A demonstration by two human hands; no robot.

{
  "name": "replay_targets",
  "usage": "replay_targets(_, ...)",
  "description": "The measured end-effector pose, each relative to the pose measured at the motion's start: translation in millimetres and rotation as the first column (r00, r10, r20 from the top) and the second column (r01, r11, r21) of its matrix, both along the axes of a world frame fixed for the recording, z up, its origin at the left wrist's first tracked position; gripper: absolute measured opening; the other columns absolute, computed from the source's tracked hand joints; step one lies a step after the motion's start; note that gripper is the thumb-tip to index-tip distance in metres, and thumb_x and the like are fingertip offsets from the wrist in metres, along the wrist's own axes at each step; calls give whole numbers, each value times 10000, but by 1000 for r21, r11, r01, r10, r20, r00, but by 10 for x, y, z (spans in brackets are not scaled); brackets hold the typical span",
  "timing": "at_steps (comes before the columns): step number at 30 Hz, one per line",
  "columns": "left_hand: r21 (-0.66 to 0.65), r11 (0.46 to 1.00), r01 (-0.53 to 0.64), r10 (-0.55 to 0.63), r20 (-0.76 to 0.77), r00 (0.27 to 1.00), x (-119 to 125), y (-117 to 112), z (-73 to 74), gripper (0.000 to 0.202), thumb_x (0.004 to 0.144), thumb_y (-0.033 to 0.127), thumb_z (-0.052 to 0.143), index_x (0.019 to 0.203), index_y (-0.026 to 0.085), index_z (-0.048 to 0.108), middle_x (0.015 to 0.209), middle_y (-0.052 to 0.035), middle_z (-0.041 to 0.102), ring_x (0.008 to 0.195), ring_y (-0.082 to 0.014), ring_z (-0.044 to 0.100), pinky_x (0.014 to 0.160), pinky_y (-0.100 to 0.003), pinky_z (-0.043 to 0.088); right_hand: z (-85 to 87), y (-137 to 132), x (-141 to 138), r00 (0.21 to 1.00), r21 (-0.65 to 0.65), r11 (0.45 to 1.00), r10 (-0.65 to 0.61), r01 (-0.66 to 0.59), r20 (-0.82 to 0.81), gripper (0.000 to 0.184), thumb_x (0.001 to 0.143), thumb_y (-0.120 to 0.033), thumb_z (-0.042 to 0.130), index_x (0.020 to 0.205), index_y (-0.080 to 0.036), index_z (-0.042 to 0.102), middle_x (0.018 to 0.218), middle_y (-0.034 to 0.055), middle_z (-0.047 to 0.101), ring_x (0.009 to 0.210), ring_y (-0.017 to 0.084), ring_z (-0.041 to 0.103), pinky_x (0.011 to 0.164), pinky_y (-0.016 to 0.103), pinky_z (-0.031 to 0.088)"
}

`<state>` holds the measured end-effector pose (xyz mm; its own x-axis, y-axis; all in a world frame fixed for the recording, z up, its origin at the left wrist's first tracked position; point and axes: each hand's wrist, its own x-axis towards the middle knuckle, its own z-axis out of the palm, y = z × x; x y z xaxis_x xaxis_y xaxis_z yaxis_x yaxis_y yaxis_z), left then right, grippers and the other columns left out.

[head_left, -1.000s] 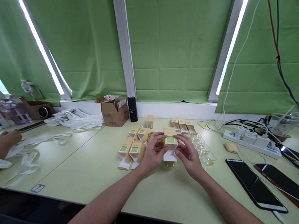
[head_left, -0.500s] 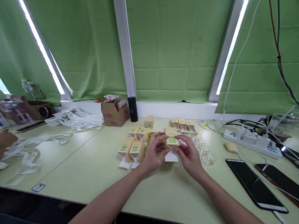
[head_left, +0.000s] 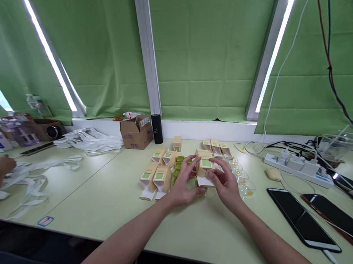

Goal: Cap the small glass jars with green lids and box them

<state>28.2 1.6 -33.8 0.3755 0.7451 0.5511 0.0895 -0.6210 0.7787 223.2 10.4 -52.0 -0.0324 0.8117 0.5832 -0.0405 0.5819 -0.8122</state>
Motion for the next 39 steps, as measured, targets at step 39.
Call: replay_targets(39, -81, 997, -10, 28, 231, 972, 25, 33, -33, 452, 980, 445, 654, 1374, 266, 520, 1514, -141, 406, 1198, -268, 591, 1010, -406, 529, 24, -76, 8, 984, 82, 982, 169, -173, 49, 376, 1006, -399, 638, 1379, -358, 613, 1456, 100, 392, 1079, 236, 697, 1025, 487, 587)
